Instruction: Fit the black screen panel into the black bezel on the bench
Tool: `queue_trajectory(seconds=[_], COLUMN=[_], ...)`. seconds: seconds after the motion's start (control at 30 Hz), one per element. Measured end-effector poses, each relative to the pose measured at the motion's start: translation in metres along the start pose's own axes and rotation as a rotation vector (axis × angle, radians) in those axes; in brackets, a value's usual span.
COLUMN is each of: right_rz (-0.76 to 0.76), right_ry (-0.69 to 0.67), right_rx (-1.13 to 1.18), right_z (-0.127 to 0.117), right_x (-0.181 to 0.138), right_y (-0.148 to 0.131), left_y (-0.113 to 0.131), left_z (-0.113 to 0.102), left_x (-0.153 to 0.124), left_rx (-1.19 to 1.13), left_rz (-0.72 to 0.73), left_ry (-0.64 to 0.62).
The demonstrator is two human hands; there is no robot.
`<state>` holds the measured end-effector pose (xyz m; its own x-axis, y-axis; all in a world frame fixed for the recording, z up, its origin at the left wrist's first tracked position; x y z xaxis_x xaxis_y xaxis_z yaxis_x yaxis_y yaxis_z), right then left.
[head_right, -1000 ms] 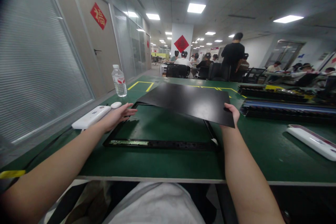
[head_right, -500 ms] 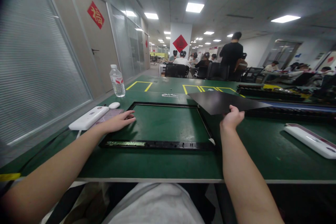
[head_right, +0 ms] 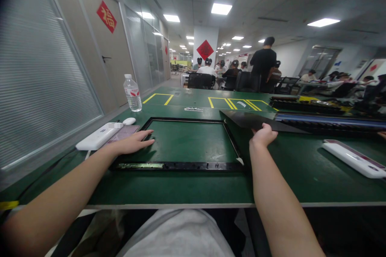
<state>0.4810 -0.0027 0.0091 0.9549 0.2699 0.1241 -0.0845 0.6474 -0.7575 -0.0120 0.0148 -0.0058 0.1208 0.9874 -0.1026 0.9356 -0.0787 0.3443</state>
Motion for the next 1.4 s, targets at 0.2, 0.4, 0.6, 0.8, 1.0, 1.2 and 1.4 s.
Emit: queue_trajectory(seconds=[0.2, 0.4, 0.6, 0.8, 1.0, 1.2, 1.4], right_rz=[0.083, 0.133, 0.203, 0.363, 0.460, 0.470, 0.449], right_ry=[0.140, 0.185, 0.219, 0.217, 0.209, 0.191, 0.155], right_rx=[-0.038, -0.081, -0.140, -0.152, -0.098, -0.099, -0.098], right_z=[-0.002, -0.007, -0.014, -0.022, -0.024, -0.024, -0.025], right_x=[0.002, 0.007, 0.012, 0.020, 0.022, 0.021, 0.023], right_y=[0.010, 0.020, 0.028, 0.032, 0.032, 0.031, 0.034], left_y=[-0.002, 0.003, 0.004, 0.000, 0.001, 0.004, 0.008], left_z=[0.002, 0.000, 0.000, 0.003, 0.003, 0.003, 0.006], left_x=[0.002, -0.002, -0.002, 0.000, -0.001, -0.004, -0.011], left_rx=[0.026, 0.073, 0.095, 0.067, 0.077, 0.088, 0.081], left_rz=[0.031, 0.040, 0.043, 0.052, 0.058, 0.134, 0.171], left_ry=[0.011, 0.005, -0.005, 0.008, 0.009, 0.009, -0.043])
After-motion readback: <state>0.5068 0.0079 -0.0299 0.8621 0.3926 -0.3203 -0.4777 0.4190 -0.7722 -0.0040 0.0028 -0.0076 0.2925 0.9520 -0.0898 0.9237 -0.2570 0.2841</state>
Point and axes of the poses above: each hand's wrist, its own x-axis towards the middle knuckle, its own z-axis out of the palm, y = z × x, the point moved 1 cm from there along x, towards the middle knuckle, and after that the axes turned 15 degrees about -z, right-handed, at the moved point
